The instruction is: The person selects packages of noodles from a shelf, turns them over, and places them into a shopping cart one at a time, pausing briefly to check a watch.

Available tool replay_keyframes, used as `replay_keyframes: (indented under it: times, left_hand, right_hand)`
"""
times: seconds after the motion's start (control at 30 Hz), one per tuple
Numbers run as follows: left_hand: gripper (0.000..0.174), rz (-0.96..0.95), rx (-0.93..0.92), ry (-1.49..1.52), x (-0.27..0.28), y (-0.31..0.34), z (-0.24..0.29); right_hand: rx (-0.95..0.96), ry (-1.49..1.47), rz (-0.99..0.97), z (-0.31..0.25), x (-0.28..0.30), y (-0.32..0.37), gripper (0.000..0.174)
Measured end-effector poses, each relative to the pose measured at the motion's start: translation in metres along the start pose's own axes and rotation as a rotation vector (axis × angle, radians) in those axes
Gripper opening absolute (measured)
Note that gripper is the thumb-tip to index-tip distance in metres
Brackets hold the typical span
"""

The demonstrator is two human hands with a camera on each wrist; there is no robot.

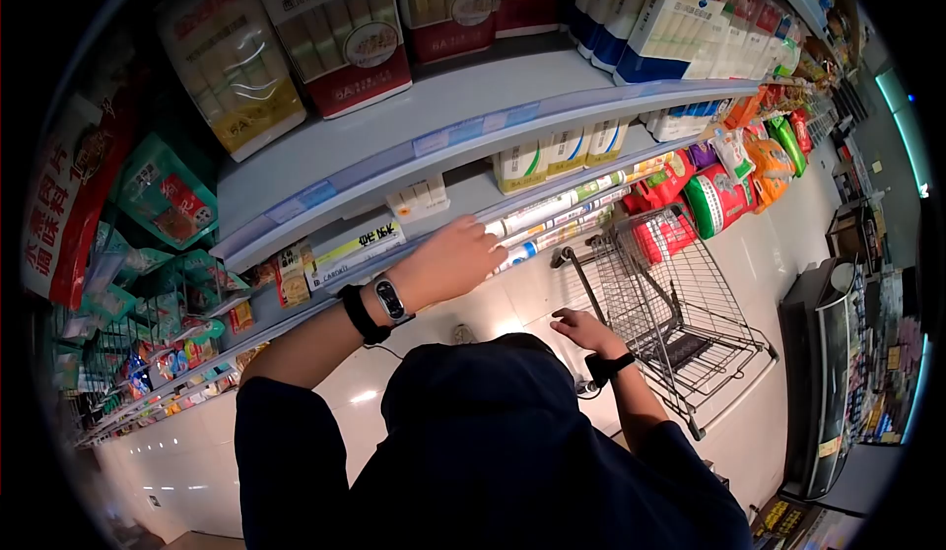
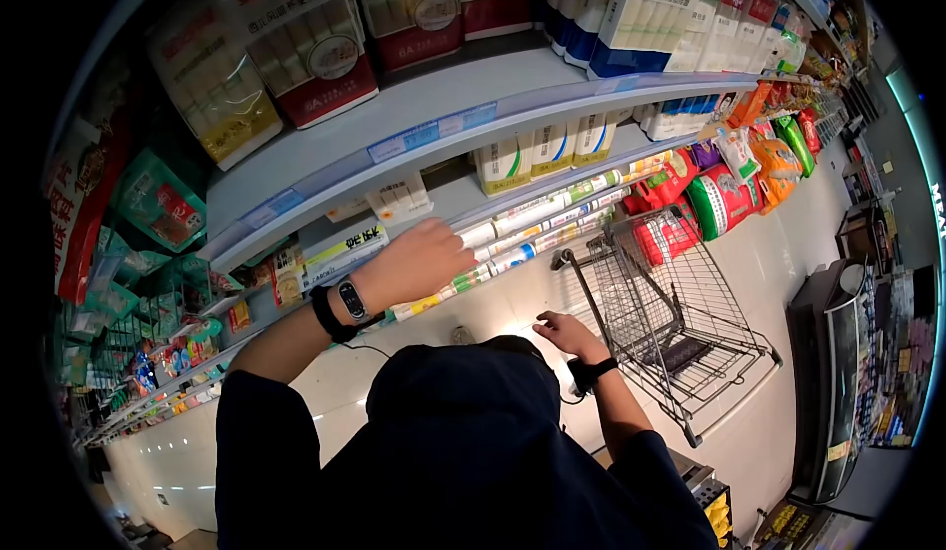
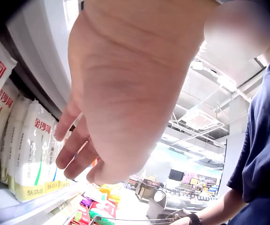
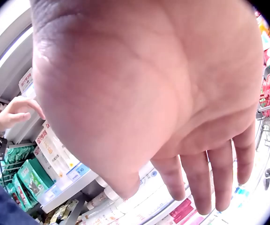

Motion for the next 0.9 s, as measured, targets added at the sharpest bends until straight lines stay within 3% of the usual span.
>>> replay_keyframes:
  times: [0.07, 0.1, 0.13, 0.2, 0.23, 0.3, 0.37, 0.43, 0.47, 0.53, 0.6, 0.7, 0.73, 0.8, 0.83, 0.9]
  left_hand:
    - [0.021, 0.232, 0.342, 0.342, 0.012, 0.026, -0.038]
    - [0.022, 0.306, 0.573, 0.384, 0.006, 0.05, -0.058]
    - [0.023, 0.517, 0.737, 0.482, -0.006, 0.079, -0.075]
    - [0.028, 0.725, 0.993, 0.558, -0.039, 0.134, -0.096]
    - [0.028, 0.719, 0.981, 0.563, -0.05, 0.141, -0.1]
    - [0.028, 0.835, 1.15, 0.681, -0.071, 0.164, -0.107]
    - [0.026, 0.842, 1.122, 0.658, -0.074, 0.163, -0.111]
    - [0.026, 0.756, 1.075, 0.54, -0.072, 0.156, -0.117]
    - [0.028, 0.815, 1.025, 0.625, -0.086, 0.157, -0.124]
    - [0.029, 0.827, 1.052, 0.58, -0.089, 0.154, -0.128]
    - [0.03, 0.882, 1.11, 0.579, -0.096, 0.153, -0.133]
    - [0.032, 0.811, 1.118, 0.739, -0.112, 0.152, -0.138]
    - [0.035, 0.783, 1.104, 0.779, -0.114, 0.15, -0.139]
    - [0.035, 0.782, 1.076, 0.737, -0.113, 0.147, -0.133]
    - [0.036, 0.784, 1.058, 0.693, -0.109, 0.144, -0.129]
    - [0.035, 0.691, 0.995, 0.646, -0.111, 0.14, -0.122]
  right_hand:
    - [0.03, 0.011, 0.013, -0.007, 0.001, -0.007, 0.049]
    - [0.065, 0.023, 0.024, -0.013, 0.004, -0.013, 0.049]
    - [0.058, 0.051, 0.025, -0.021, 0.009, -0.019, 0.051]
    - [0.11, -0.018, 0.065, -0.046, 0.024, -0.03, 0.053]
    - [0.154, -0.065, 0.064, -0.061, 0.031, -0.038, 0.056]
    - [0.253, -0.118, 0.067, -0.104, 0.046, -0.053, 0.059]
    - [0.468, -0.108, 0.132, -0.152, 0.057, -0.08, 0.066]
    - [0.541, -0.221, 0.123, -0.204, 0.067, -0.1, 0.073]
    - [0.587, -0.304, 0.173, -0.227, 0.074, -0.11, 0.075]
    - [0.545, -0.276, 0.225, -0.25, 0.073, -0.153, 0.071]
    - [0.515, -0.306, 0.162, -0.284, 0.077, -0.153, 0.062]
    - [0.808, -0.456, 0.393, -0.292, 0.063, -0.181, 0.057]
    - [0.805, -0.457, 0.403, -0.295, 0.069, -0.169, 0.057]
    - [0.41, -0.282, 0.223, -0.286, 0.062, -0.174, 0.056]
    - [0.406, -0.289, 0.233, -0.278, 0.06, -0.175, 0.056]
    - [0.647, -0.143, 0.351, -0.277, 0.056, -0.161, 0.052]
Point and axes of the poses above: each hand's wrist, its own y-axis away from the middle knuckle, its own x-axis out of the back of the hand, z = x × y, the point moved 7 cm from there along -y, towards the middle knuckle, and after that the axes turned 8 degrees about -x, right-handed, at the moved point
